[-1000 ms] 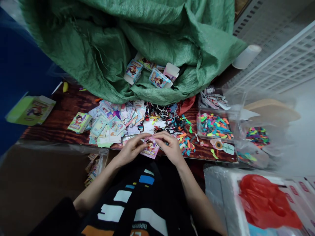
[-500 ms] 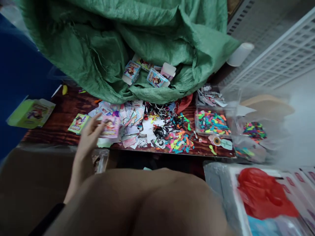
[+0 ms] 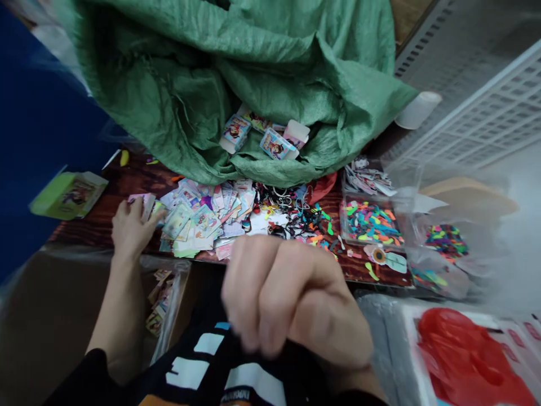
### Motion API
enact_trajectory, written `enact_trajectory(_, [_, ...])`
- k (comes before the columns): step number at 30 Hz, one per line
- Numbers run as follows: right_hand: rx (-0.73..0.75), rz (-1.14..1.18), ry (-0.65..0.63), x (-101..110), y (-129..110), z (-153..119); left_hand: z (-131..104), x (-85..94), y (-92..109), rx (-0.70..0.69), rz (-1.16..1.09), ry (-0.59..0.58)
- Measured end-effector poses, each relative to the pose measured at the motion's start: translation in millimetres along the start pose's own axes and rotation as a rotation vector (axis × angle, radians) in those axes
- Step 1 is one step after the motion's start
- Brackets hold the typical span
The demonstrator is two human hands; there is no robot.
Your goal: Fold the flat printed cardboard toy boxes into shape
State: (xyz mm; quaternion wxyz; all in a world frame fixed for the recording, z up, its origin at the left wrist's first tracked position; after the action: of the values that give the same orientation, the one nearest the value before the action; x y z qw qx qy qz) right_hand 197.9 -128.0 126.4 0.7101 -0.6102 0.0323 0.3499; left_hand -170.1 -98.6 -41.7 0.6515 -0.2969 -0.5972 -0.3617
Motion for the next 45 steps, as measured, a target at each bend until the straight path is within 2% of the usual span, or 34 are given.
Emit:
enact_trajectory(3, [0.001,0.130,0.065,11.4,33.7,16.4,-0.4,-4.7,0.7,-0.037,0.055,-0.025])
enact_trajectory(7, [-0.158,0.049,0.227,42.3,86.0,17.7,6.9,-7.4,-9.3,-0.031,0.085,-0.026])
enact_trajectory(10, [-0.291,0.022,0.277,55.4,116.7,10.7,7.8,-8.5,-12.7,-0.045,0.041,-0.001])
enact_trajectory(14, [-0.473,-0.028,0.169,45.5,146.7,-0.8,-9.1,-5.3,-1.0,-0.007,-0.068,0.156])
enact_trajectory(18, [-0.517,-0.268,-0.036,26.4,163.1,-8.9,-35.8,-0.2,31.7,-0.066,-0.201,0.343])
enact_trajectory(21, [-0.489,-0.640,-0.257,18.0,169.7,-15.7,-42.5,-4.9,48.2,-0.163,-0.274,0.341])
enact_trajectory(24, [-0.507,-0.958,-0.466,19.8,175.6,-24.4,-37.7,-20.6,42.1,-0.193,-0.293,0.181])
enact_trajectory(27, [-0.557,-1.076,-0.529,29.0,178.2,-27.9,-35.1,-38.0,28.4,-0.228,-0.165,0.013])
enact_trajectory(30, [-0.567,-1.125,-0.495,36.0,177.1,-25.0,-35.6,-47.9,20.8,-0.232,-0.040,-0.049])
enact_trajectory(33, [-0.553,-1.158,-0.493,37.2,175.5,-22.2,-34.5,-49.3,21.3,-0.179,-0.014,-0.033])
enact_trajectory(36, [-0.539,-1.148,-0.517,38.2,173.0,-20.1,-34.4,-47.4,30.4,-0.171,-0.052,-0.005])
enact_trajectory(40, [-0.413,-1.085,-0.430,48.6,157.0,-2.8,-42.2,-42.9,56.5,-0.242,-0.167,0.099])
enact_trajectory(43, [-0.195,-0.931,-0.242,66.3,127.9,32.3,-50.5,-41.4,85.0,-0.304,-0.241,0.159])
enact_trajectory(45, [-0.076,-0.907,-0.091,87.7,106.1,65.6,-53.3,-40.9,106.8,-0.369,-0.286,0.177])
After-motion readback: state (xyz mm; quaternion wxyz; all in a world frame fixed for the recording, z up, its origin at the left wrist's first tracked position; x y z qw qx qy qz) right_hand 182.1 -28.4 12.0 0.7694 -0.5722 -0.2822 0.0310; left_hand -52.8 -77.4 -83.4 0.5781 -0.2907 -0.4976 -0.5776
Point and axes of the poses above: each hand's wrist, its own z-axis towards the middle knuckle, its own x-axis out of the back of the hand, y = z × x, the point moved 5 cm from there along z, towards the middle knuckle, and after that the axes turned 15 degrees about z, right-handed, at the moved point
